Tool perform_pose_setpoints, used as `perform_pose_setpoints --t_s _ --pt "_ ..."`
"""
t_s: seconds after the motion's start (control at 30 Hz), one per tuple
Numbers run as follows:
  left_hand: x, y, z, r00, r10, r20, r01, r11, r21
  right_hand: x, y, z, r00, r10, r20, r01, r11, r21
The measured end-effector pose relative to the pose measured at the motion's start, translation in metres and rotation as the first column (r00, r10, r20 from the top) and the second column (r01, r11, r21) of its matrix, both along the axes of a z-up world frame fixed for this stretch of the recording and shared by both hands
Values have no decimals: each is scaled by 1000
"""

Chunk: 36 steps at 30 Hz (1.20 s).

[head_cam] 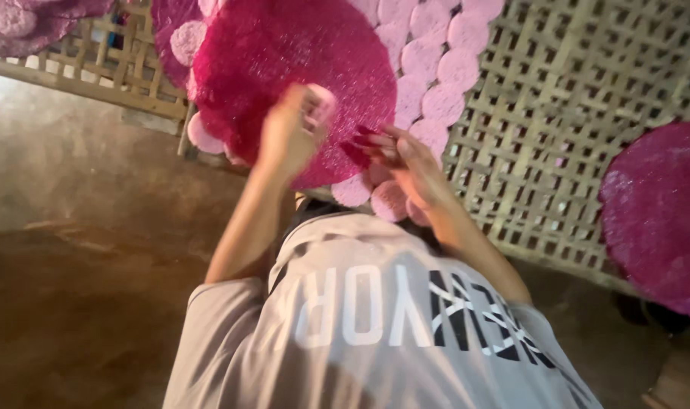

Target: The person arranges small pink circular discs onto a large pink glittery circular base placed on a woven bamboo mat. They repeatedly pick up discs and place them in a tight pattern around the base, then lift and reposition the base to continue the arrangement.

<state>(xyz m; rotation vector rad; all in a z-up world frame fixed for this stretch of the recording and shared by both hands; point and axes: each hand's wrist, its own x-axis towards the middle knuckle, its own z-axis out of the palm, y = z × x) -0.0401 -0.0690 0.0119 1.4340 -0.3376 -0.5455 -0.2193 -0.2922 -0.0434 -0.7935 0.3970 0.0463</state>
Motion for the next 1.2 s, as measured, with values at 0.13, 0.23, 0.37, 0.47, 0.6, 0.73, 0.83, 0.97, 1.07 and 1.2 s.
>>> perform_pose_setpoints --t_s 0.13,0.23,0.37,0.47,0.6,0.73,0.83,0.97,1.07,1.2 --pt "-80 -65 11 739 -229 634 -100 893 439 54 -57 -36 999 -36 8 35 993 111" --pt "-91 -78 11 685 -214 697 -231 842 487 86 -171 -53 992 -123 -18 118 978 -173" --pt "-94 -84 -1 745 -255 616 -283 715 639 145 -338 -72 916 -362 176 391 698 -601" --pt "-98 -89 -10 763 -281 582 -283 664 692 195 -413 -94 850 -489 198 473 539 -697" --pt "-96 -94 -16 784 -278 554 -278 642 715 239 -452 -110 827 -559 63 530 736 -421" --pt "-97 -90 -17 786 -292 545 -271 630 728 258 -438 -127 790 -555 260 416 174 -893" --pt "-94 -88 -16 749 -303 589 -282 658 698 260 -430 -126 760 -532 373 281 -249 -927" --pt "-91 -86 -12 693 -192 695 -396 704 589 250 -419 -102 743 -500 445 230 -435 -871" --pt "-91 -86 -1 711 -33 702 -470 721 509 237 -370 -67 631 -305 713 405 -654 -639" --pt "-98 -110 26 674 40 737 -435 828 354 181 -246 -13 992 -110 -57 -7 415 -910"
